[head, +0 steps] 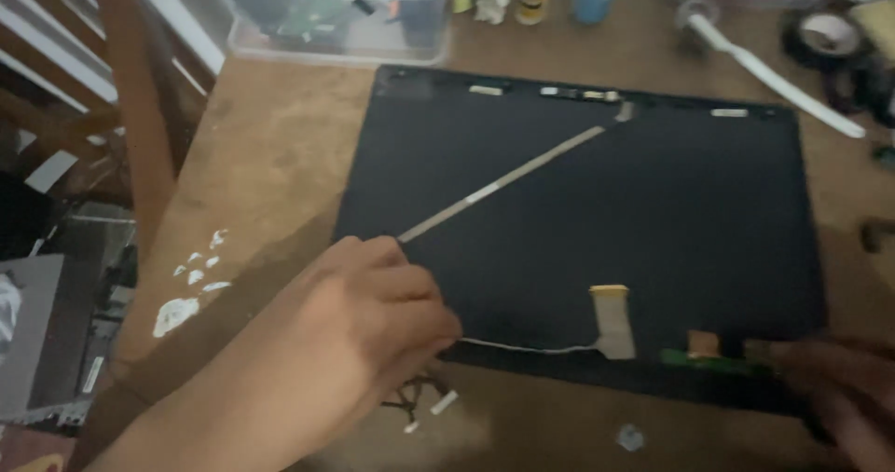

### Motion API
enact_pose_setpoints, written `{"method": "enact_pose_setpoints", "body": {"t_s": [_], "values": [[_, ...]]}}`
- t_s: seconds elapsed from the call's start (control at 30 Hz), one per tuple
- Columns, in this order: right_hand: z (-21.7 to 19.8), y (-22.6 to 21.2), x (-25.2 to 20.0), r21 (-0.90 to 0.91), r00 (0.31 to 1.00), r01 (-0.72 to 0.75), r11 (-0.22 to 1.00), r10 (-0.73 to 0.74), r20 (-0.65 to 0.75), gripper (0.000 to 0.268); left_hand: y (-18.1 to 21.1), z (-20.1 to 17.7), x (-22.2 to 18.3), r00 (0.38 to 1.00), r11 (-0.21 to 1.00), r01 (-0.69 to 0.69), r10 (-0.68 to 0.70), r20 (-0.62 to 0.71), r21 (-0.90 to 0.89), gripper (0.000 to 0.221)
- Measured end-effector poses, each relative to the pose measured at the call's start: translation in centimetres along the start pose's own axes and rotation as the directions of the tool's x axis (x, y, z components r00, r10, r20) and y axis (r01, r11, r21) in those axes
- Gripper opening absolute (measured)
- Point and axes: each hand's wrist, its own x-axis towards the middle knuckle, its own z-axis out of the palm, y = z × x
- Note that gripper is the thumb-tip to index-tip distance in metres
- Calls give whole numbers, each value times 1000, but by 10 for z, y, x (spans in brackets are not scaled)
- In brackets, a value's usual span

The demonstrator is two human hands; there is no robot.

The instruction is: Replacing or repairing internal cables on a laptop screen assembly.

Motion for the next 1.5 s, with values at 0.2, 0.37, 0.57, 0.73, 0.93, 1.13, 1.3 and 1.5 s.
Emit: {"method": "enact_pose_setpoints", "body": {"t_s": [0.2, 0.37, 0.57, 0.73, 0.93, 1.13, 1.3, 1.5], "values": [[27, -19, 60, 373, 991, 105, 922, -67, -113, 37, 17, 2, 8, 988, 955, -151, 156, 2, 257, 19], [-24, -330, -76, -488, 910, 113, 865, -287, -298, 33, 24, 1, 19, 995, 990, -84, 79, 53, 116, 18], [-24, -365, -95, -475, 555, 735, 483, -832, 14, 43, 33, 5, 13, 997, 987, -26, 15, 72, 158, 32], [-16, -379, -92, -396, 523, 785, 476, -852, 11, 40, 36, 16, -4, 987, 928, -151, 159, 4, 341, 40], [-19, -375, -99, -386, 514, 761, 521, -848, -131, 30, 48, 22, -13, 987, 890, -145, 159, 5, 433, 41], [-27, -368, -99, -258, 628, 622, 739, -668, -400, 24, 57, 11, 4, 988, 949, -97, 129, -90, 300, 28], [-47, -365, -74, -349, 642, 671, 654, -748, -168, 32, 42, 7, 55, 990, 987, -129, 134, -48, 95, 22], [-34, -330, -51, -264, 703, 682, 682, -711, -21, 55, -5, 17, 95, 977, 973, -207, 211, 28, -103, 22]]}}
